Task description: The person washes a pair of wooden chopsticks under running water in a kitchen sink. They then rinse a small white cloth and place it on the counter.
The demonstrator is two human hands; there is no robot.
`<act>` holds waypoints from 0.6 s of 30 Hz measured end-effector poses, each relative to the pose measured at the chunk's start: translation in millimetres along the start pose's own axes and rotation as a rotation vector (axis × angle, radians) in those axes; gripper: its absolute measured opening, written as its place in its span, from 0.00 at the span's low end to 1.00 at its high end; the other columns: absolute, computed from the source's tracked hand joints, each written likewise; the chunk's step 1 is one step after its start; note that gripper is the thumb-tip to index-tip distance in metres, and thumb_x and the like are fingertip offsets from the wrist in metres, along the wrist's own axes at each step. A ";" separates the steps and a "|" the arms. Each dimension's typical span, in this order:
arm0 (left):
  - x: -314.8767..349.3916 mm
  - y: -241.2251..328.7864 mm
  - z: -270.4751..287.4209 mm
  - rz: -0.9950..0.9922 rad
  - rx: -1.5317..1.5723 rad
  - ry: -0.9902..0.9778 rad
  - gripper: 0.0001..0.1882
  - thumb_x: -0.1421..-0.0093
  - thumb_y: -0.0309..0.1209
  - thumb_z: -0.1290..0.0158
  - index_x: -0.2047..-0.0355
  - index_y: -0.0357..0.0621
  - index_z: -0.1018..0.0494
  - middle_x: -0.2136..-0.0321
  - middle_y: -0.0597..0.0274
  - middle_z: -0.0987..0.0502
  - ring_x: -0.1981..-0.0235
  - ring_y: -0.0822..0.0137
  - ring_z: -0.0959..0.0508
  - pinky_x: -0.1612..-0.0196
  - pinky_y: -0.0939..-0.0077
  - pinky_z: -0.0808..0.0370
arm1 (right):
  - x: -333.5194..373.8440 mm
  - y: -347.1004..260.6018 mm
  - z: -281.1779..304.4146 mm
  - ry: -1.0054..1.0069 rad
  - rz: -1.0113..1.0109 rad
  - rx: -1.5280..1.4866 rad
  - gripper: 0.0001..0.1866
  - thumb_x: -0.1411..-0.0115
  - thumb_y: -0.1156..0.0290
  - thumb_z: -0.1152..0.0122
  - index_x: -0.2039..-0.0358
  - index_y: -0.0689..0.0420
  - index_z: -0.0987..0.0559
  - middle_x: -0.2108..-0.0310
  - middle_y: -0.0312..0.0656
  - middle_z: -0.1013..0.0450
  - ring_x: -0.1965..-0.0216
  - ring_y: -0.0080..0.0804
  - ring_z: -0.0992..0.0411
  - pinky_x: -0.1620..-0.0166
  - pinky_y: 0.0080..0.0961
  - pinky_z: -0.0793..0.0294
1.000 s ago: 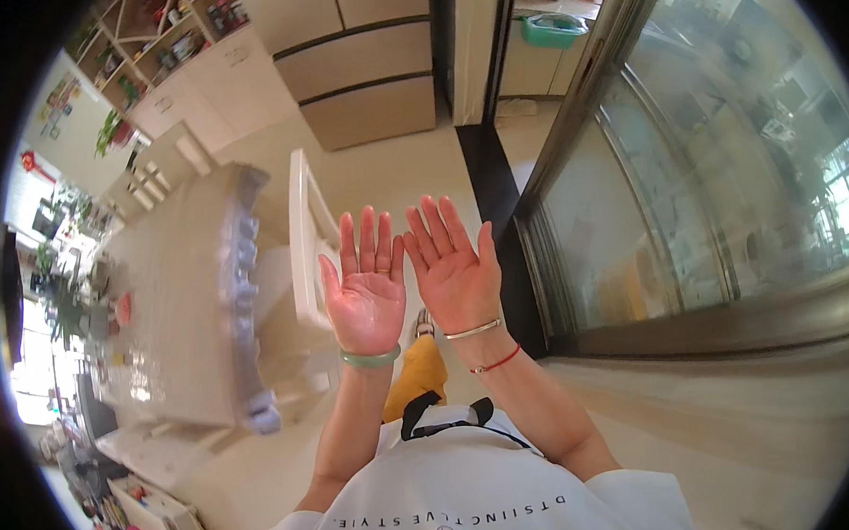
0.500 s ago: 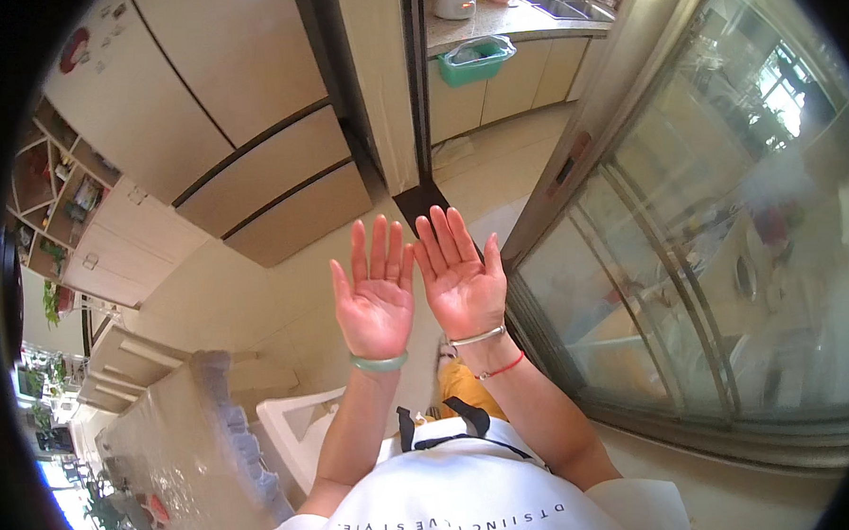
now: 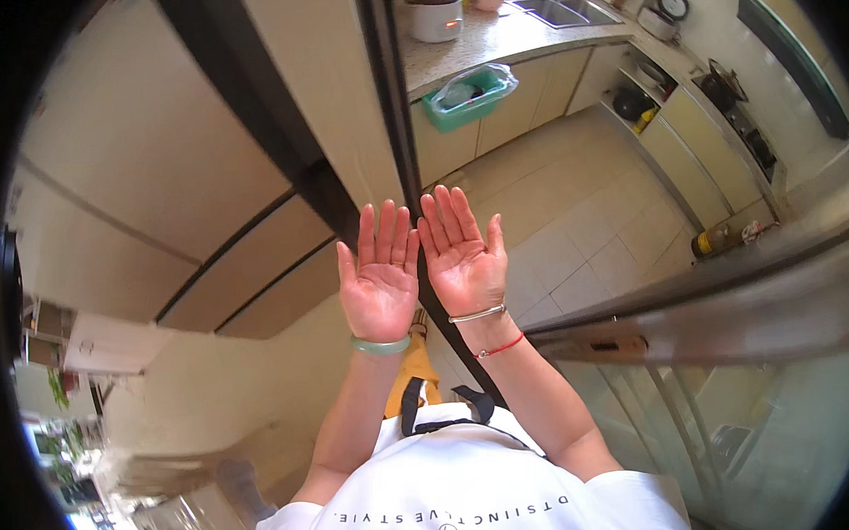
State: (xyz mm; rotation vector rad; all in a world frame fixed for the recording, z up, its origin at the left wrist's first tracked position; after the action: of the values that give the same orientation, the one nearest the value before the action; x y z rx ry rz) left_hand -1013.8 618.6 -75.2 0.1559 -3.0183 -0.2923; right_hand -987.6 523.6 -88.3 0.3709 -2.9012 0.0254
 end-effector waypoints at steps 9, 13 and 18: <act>-153.6 -92.1 -10.8 0.294 0.001 -0.075 0.28 0.32 0.48 0.69 0.39 0.46 0.40 0.38 0.56 0.40 0.36 0.59 0.42 0.34 0.62 0.47 | -108.0 -105.3 -8.6 -0.053 0.246 -0.087 0.30 0.32 0.48 0.68 0.45 0.59 0.31 0.41 0.44 0.36 0.38 0.39 0.42 0.36 0.36 0.43; -196.0 -143.9 -43.2 0.397 -0.028 -0.106 0.27 0.31 0.48 0.69 0.40 0.44 0.39 0.39 0.55 0.39 0.36 0.58 0.43 0.34 0.62 0.48 | -133.4 -165.1 -28.8 -0.055 0.358 -0.108 0.30 0.32 0.48 0.68 0.45 0.60 0.31 0.41 0.44 0.37 0.38 0.39 0.42 0.37 0.36 0.43; -233.9 -217.9 -59.3 0.467 -0.046 -0.103 0.28 0.31 0.48 0.68 0.40 0.43 0.39 0.39 0.54 0.38 0.36 0.58 0.42 0.34 0.62 0.47 | -152.4 -241.2 -29.2 -0.059 0.430 -0.157 0.29 0.32 0.50 0.68 0.44 0.60 0.31 0.41 0.44 0.36 0.38 0.39 0.42 0.37 0.35 0.42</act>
State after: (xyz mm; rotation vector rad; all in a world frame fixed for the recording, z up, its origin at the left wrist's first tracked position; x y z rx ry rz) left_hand -755.7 421.0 -82.2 -0.5750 -3.0221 -0.3299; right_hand -777.0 329.0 -95.1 -0.2857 -2.9550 -0.1458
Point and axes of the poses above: each hand's wrist, its own x-axis away from the middle knuckle, its own z-axis out of the back of the hand, y = z × x, the point moved 10 cm from there along -x, towards the middle knuckle
